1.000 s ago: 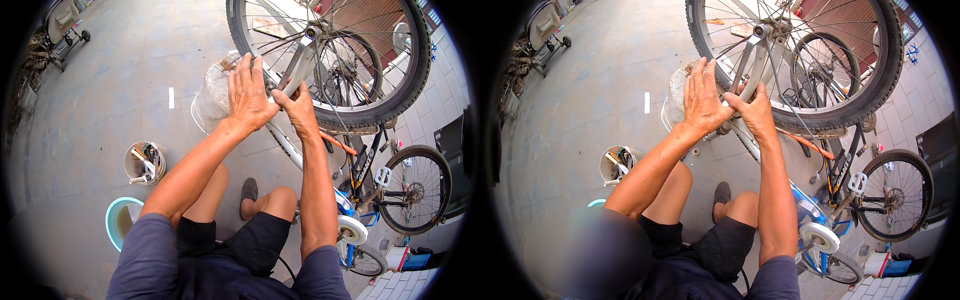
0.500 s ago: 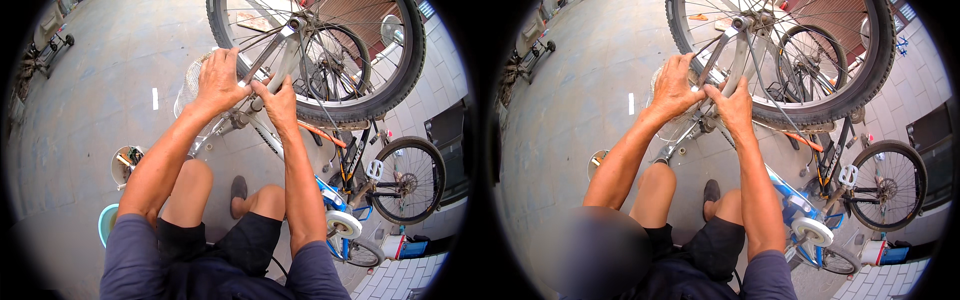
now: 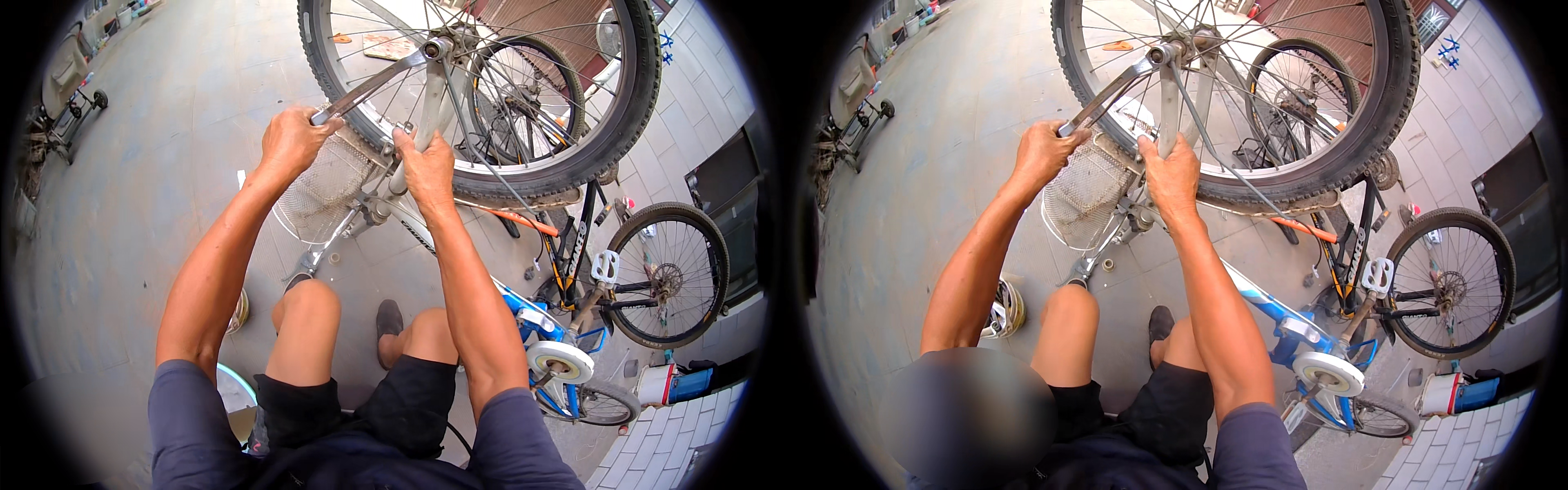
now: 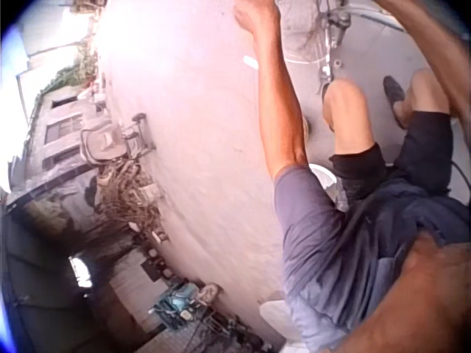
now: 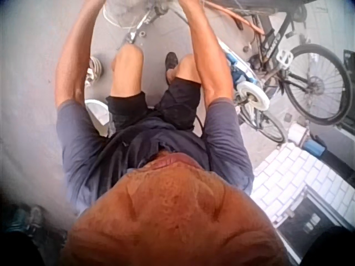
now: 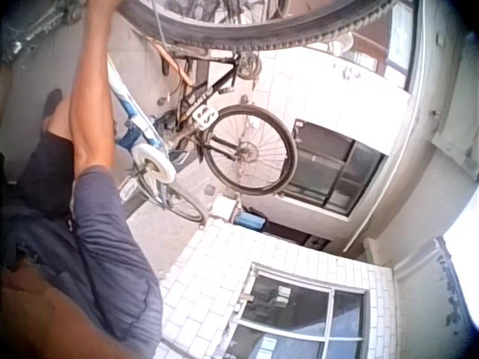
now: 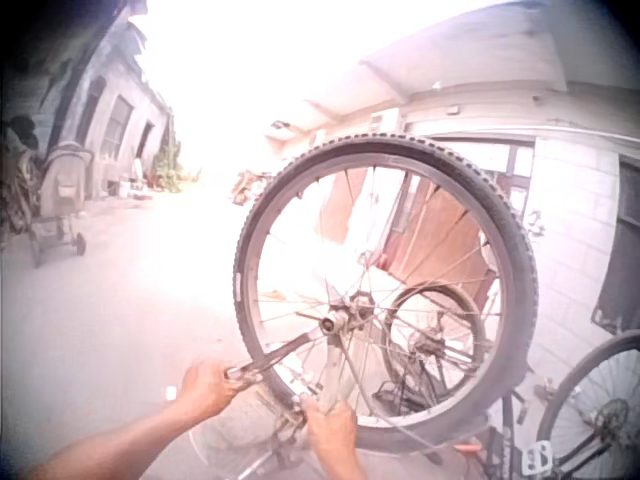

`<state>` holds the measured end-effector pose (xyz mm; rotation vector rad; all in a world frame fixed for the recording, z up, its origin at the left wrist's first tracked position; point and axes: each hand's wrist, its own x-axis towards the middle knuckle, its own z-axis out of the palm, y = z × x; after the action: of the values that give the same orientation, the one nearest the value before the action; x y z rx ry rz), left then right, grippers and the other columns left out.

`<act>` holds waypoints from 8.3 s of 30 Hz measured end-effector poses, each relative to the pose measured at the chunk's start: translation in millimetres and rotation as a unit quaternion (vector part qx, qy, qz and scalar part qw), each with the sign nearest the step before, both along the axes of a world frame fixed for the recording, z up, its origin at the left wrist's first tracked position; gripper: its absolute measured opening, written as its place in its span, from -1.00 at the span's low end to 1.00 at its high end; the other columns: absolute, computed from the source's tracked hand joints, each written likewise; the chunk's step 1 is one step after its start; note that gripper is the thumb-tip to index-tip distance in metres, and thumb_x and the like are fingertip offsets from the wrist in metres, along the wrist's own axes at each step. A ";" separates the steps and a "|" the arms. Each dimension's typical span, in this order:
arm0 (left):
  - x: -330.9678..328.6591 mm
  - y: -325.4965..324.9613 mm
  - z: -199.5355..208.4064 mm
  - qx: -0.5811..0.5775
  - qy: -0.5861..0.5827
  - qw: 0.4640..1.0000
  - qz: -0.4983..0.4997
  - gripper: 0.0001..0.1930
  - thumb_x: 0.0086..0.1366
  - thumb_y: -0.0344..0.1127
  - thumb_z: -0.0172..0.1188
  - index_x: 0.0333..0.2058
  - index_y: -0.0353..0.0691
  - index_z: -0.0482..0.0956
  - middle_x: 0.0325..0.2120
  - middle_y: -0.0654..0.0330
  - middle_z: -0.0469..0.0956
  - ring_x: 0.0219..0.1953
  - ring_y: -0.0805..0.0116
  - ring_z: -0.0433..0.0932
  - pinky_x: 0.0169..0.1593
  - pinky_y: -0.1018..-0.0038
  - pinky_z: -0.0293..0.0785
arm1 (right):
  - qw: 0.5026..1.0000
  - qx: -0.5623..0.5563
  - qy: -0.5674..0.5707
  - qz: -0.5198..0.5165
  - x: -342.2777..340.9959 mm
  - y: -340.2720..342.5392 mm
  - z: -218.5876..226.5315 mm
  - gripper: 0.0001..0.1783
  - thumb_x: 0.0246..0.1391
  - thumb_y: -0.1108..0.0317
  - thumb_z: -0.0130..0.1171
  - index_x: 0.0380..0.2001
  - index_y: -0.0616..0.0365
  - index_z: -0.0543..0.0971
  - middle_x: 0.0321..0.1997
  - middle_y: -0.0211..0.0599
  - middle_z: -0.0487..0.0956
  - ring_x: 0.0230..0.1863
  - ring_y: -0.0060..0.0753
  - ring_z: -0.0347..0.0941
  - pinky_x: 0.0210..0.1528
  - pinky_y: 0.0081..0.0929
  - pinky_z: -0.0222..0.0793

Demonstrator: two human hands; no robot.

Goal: The person works on the rear axle of an overturned bicycle by hand and using a wrench.

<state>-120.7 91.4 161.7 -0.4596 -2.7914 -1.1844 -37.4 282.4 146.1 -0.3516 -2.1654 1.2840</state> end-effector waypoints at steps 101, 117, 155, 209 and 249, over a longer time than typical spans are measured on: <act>-65.1 16.1 235.6 0.693 -0.088 0.670 -0.251 -0.57 0.47 0.01 -0.25 -0.61 0.04 0.20 -0.86 0.45 0.07 -0.84 0.53 0.04 -0.74 0.53 -0.03 | 0.970 -0.059 0.203 -0.119 -30.5 -28.0 -7.0 -0.75 -0.08 0.25 0.32 -0.54 0.23 0.57 -0.67 -0.08 0.52 -0.59 -0.01 0.52 -0.46 -0.27 0.39; 49.2 88.7 223.4 0.459 0.272 0.807 -0.254 -0.54 0.37 0.11 0.11 -0.31 -0.24 0.36 -0.64 0.31 0.40 -0.63 0.49 0.37 -0.50 0.53 0.34 | 0.988 0.102 0.041 -0.111 11.7 -17.5 -4.6 -0.69 0.03 0.33 0.26 -0.18 0.26 0.50 -0.35 0.01 0.57 -0.31 0.05 0.54 -0.20 -0.11 0.42; 48.7 85.8 45.1 0.267 0.286 0.918 -0.073 -0.33 0.03 -0.17 0.43 0.08 -0.32 0.39 -0.09 -0.05 0.47 -0.03 -0.02 0.49 0.01 0.19 0.44 | 0.946 -0.025 0.250 0.202 -15.7 -50.5 245.7 -0.51 0.23 -0.02 0.16 -0.68 -0.08 0.29 -0.78 -0.60 0.18 -0.83 -0.65 0.09 -0.78 -0.58 0.08; 143.2 47.7 -16.2 0.621 -0.216 0.721 -0.219 -0.74 0.43 -0.20 0.07 -0.18 -0.31 0.52 -0.46 0.15 0.59 -0.51 0.46 0.61 -0.50 0.63 0.52 | 0.906 0.320 -0.236 0.145 177.1 19.1 123.6 -0.68 0.25 0.24 0.16 -0.48 0.28 0.54 -0.67 -0.53 0.33 -0.60 -0.69 0.16 -0.55 -0.54 0.12; 161.3 62.0 -182.3 0.216 -0.137 0.956 -0.144 -0.77 0.26 -0.25 0.17 -0.31 -0.33 0.61 -0.59 0.03 0.59 -0.53 0.18 0.59 -0.35 0.28 0.48 | 0.741 0.629 -0.203 -0.121 104.1 -4.0 239.4 -0.46 0.19 -0.07 0.15 -0.55 0.24 0.65 -0.79 -0.16 0.43 -0.74 -0.23 0.35 -0.55 -0.24 0.28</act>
<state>40.5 153.4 -20.6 -0.7228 -2.6088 -2.0029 66.7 278.5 385.6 -0.3059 -2.6633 -0.6078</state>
